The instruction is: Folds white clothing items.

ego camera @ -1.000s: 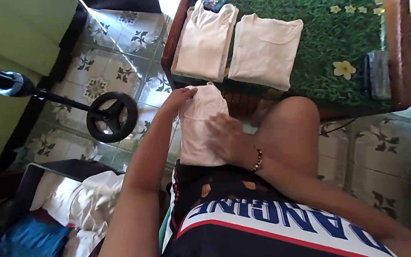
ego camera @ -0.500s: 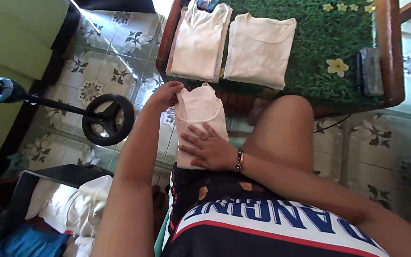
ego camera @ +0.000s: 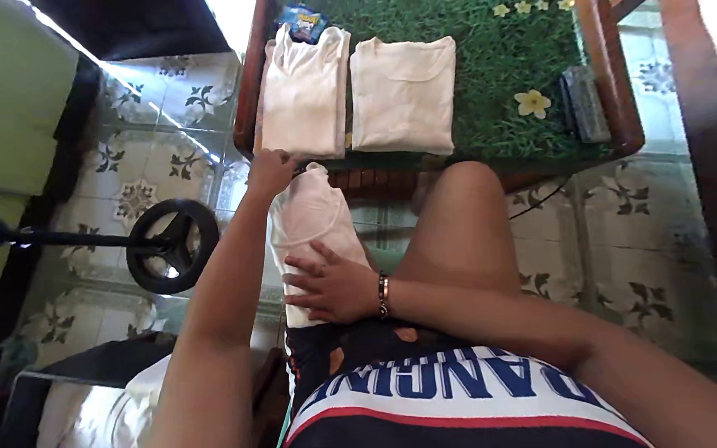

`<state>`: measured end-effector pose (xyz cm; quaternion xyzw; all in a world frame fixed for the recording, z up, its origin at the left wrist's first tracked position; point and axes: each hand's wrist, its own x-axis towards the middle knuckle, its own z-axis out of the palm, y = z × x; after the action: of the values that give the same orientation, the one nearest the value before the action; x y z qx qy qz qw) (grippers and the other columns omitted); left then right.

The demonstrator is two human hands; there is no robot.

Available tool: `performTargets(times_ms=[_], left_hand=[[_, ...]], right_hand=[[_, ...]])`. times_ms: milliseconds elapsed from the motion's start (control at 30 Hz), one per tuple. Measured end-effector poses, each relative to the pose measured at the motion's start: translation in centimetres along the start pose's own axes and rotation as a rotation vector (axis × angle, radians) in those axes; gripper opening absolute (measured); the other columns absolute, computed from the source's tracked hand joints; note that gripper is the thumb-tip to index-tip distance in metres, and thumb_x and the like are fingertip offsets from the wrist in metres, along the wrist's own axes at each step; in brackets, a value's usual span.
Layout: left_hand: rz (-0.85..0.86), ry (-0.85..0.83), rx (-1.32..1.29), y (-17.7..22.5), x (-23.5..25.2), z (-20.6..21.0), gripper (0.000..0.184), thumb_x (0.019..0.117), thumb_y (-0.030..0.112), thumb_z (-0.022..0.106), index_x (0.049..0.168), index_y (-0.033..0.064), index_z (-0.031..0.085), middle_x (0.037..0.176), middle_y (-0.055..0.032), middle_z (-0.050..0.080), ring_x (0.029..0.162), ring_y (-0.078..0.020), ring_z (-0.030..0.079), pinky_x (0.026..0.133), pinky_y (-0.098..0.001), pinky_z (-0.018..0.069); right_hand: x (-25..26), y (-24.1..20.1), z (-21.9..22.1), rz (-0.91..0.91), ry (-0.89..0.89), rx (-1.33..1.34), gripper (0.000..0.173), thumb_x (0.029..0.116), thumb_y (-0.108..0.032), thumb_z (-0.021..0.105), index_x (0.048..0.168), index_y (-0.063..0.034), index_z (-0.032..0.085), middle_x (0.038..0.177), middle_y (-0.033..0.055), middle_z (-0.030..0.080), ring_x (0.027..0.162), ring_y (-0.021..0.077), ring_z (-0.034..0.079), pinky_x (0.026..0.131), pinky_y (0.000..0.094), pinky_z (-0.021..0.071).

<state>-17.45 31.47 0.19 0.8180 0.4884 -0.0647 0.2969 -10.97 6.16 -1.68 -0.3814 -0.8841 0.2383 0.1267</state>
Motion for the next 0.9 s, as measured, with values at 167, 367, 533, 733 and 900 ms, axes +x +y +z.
performTargets(times_ms=[167, 367, 533, 733, 900], left_hand=[[0.029, -0.348, 0.266, 3.7, 1.8, 0.0, 0.075, 0.0963, 0.068, 0.052, 0.112, -0.0034, 0.071, 0.118, -0.03, 0.066, 0.119, -0.0478, 0.06, 0.1, -0.0704, 0.0424], [0.032, -0.481, 0.519, 7.6, 2.5, -0.3, 0.073, 0.0928, 0.06, 0.065, 0.12, -0.0074, 0.065, 0.121, -0.0304, 0.064, 0.12, -0.046, 0.059, 0.099, -0.0683, 0.0427], [-0.015, -0.463, 0.666, 10.7, 1.9, -0.4, 0.048, 0.0955, 0.034, 0.07, 0.112, -0.0111, 0.065, 0.122, -0.0326, 0.062, 0.12, -0.0482, 0.058, 0.094, -0.0711, 0.0439], [-0.05, -0.313, 0.132, 8.9, 4.1, -1.7, 0.037, 0.1031, 0.026, 0.055, 0.117, -0.0068, 0.064, 0.114, -0.0265, 0.065, 0.104, -0.0375, 0.064, 0.09, -0.0586, 0.0494], [-0.241, -0.241, -0.697, 5.8, 3.8, -2.7, 0.033, 0.1039, 0.025, 0.043, 0.128, 0.006, 0.056, 0.107, -0.0087, 0.065, 0.089, -0.0172, 0.065, 0.078, -0.0376, 0.0554]], right_hand=[[1.0, -0.3, 0.2, -0.054, 0.032, -0.007, 0.045, 0.1047, -0.038, 0.049, 0.146, -0.0227, 0.058, 0.157, 0.0097, 0.047, 0.154, 0.0388, 0.025, 0.12, 0.0712, 0.0084], [0.9, 0.0, 1.0, -0.083, 0.144, 0.012, 0.042, 0.1044, -0.037, 0.048, 0.142, -0.023, 0.062, 0.154, 0.0085, 0.052, 0.152, 0.0391, 0.03, 0.119, 0.0716, 0.0126], [0.8, 0.0, 0.8, -0.074, 0.154, 0.028, 0.042, 0.1034, -0.037, 0.05, 0.142, -0.0237, 0.063, 0.153, 0.0091, 0.053, 0.151, 0.0393, 0.032, 0.12, 0.0699, 0.0138], [0.5, 0.1, 0.9, -0.059, 0.14, 0.044, 0.042, 0.1044, -0.037, 0.049, 0.142, -0.0241, 0.062, 0.154, 0.0092, 0.051, 0.152, 0.0398, 0.029, 0.121, 0.0702, 0.0111], [0.5, 0.2, 1.0, -0.066, 0.16, 0.033, 0.042, 0.1038, -0.038, 0.05, 0.141, -0.0253, 0.063, 0.153, 0.0086, 0.053, 0.151, 0.04, 0.031, 0.12, 0.0705, 0.0126]])
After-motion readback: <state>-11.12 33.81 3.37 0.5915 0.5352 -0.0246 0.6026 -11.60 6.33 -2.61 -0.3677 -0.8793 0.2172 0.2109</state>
